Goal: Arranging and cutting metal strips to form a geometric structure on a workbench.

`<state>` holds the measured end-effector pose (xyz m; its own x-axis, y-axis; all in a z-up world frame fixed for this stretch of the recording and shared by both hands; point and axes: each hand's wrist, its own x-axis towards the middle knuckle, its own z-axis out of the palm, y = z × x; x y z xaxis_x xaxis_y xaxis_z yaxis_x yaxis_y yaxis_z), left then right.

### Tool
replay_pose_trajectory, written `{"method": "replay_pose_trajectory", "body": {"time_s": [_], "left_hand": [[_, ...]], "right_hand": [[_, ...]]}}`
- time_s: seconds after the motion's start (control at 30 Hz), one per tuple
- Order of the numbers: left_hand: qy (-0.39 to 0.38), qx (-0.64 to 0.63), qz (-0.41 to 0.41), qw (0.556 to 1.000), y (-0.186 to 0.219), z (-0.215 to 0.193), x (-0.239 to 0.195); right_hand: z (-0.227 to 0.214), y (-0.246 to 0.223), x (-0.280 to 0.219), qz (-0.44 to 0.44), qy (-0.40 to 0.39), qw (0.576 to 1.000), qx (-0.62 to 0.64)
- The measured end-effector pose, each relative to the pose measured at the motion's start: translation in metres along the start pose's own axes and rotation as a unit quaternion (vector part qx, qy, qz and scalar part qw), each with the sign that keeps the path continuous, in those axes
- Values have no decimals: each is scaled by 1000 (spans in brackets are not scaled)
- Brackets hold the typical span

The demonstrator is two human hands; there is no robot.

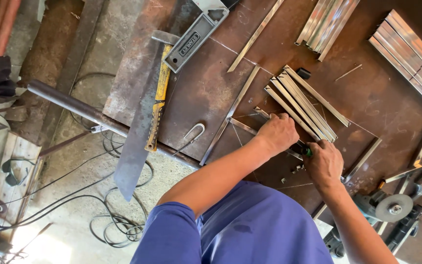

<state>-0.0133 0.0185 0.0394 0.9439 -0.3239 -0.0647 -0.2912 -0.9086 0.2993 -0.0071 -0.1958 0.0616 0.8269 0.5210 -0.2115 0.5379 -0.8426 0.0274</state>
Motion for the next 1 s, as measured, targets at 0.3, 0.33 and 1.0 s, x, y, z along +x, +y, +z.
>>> {"method": "replay_pose_trajectory", "body": {"time_s": [0.3,0.33,1.0], "left_hand": [[-7,50,10,999,1,18,4],[-13,54,11,998,-1,19,3],[-59,43,18,997,-8,15,7]], "right_hand": [[7,2,-1,4,1,1000,1],[10,3,-2,-3,15,1000,10],[18,8,3,43,-43,994,90]]}}
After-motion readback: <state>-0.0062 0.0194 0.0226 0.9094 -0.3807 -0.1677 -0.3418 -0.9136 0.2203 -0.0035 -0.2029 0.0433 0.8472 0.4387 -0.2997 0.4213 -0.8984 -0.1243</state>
